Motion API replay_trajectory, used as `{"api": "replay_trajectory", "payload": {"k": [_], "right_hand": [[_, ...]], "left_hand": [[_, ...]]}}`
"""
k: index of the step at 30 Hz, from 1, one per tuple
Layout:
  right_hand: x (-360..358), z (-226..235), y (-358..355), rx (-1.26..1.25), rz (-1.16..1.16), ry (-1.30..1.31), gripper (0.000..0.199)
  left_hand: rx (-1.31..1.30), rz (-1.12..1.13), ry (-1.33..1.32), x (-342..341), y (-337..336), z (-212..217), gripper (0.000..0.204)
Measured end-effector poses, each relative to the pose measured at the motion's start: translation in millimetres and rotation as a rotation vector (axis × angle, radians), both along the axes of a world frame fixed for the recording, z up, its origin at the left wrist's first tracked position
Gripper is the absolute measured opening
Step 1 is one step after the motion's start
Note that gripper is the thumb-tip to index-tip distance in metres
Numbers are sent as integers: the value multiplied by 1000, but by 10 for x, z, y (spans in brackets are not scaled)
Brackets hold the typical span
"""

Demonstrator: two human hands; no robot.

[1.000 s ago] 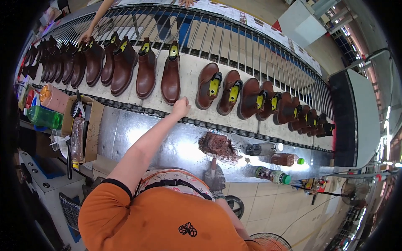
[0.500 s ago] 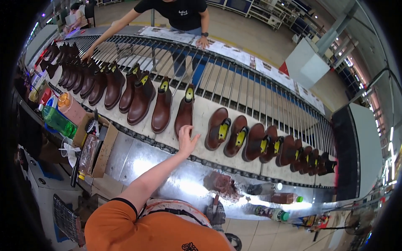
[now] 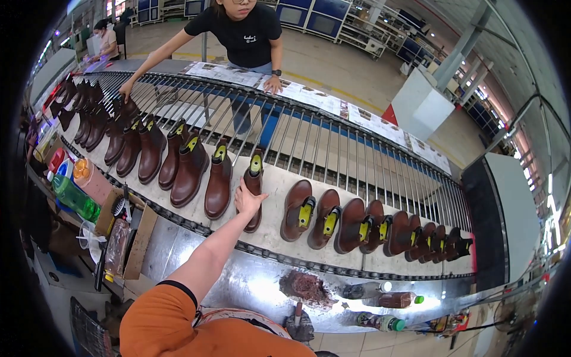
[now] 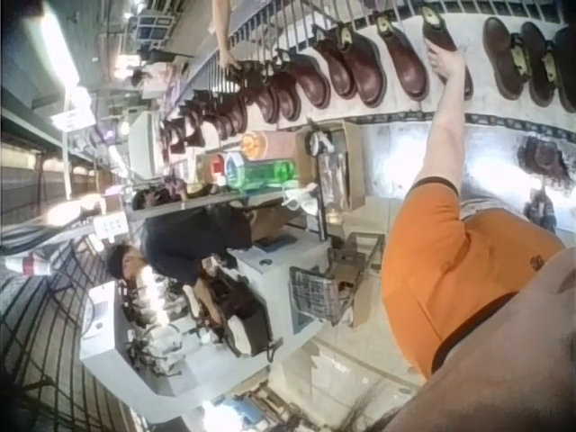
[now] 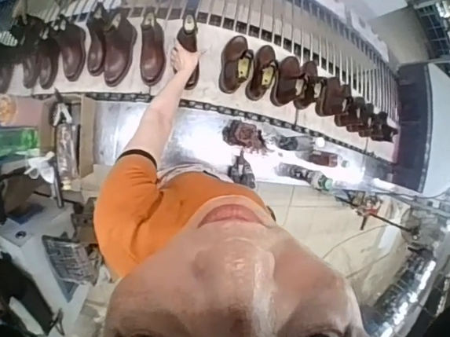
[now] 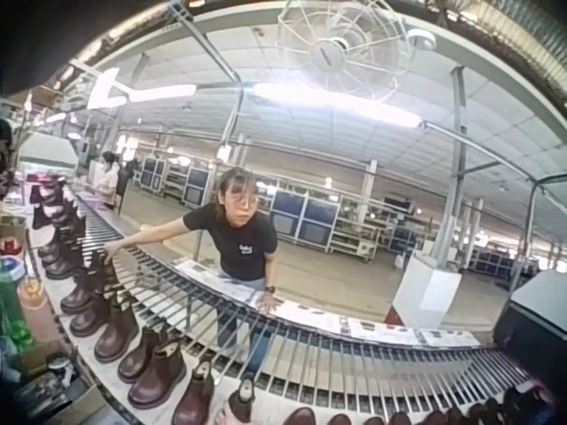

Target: The recorder applies adhesive to the edges of leather boots and uses a cloth to wipe and finish the surfaces on a shoe manufacturing assembly line.

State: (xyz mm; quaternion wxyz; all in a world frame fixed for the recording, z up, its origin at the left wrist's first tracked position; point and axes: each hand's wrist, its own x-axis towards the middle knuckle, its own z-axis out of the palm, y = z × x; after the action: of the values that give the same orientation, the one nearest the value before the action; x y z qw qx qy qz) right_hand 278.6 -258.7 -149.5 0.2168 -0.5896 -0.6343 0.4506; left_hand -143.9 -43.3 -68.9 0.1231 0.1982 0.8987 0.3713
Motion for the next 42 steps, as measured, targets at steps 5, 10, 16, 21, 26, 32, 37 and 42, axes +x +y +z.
{"api": "replay_trajectory", "payload": {"k": [5,10,16,21,26,32,37,42], "right_hand": [[-150,429,26,187,118,-128,46],[-271,604,80,120,144,-302,45],[-329,739,48,152,107,-198,42],[-317,772,31,156,129,-270,46],[-276,617,52,198,156,-264,47],[-472,1069,89,-68,74,-288,44],[-416,947,64,8,91,-244,45],[-267,867,-17,143,178,-258,50]], "left_hand": [[-46,-12,-93,-127,-16,48,111],[-3,-189,-161,-462,-380,69,104],[485,-384,-632,-200,-1341,582,61],[518,-429,-617,150,-2231,631,63],[177,-524,-81,415,-2786,164,82],[82,-626,-141,488,-2862,450,110],[138,-710,-348,-81,-2796,648,73],[537,-422,-498,-111,-2625,604,10]]}}
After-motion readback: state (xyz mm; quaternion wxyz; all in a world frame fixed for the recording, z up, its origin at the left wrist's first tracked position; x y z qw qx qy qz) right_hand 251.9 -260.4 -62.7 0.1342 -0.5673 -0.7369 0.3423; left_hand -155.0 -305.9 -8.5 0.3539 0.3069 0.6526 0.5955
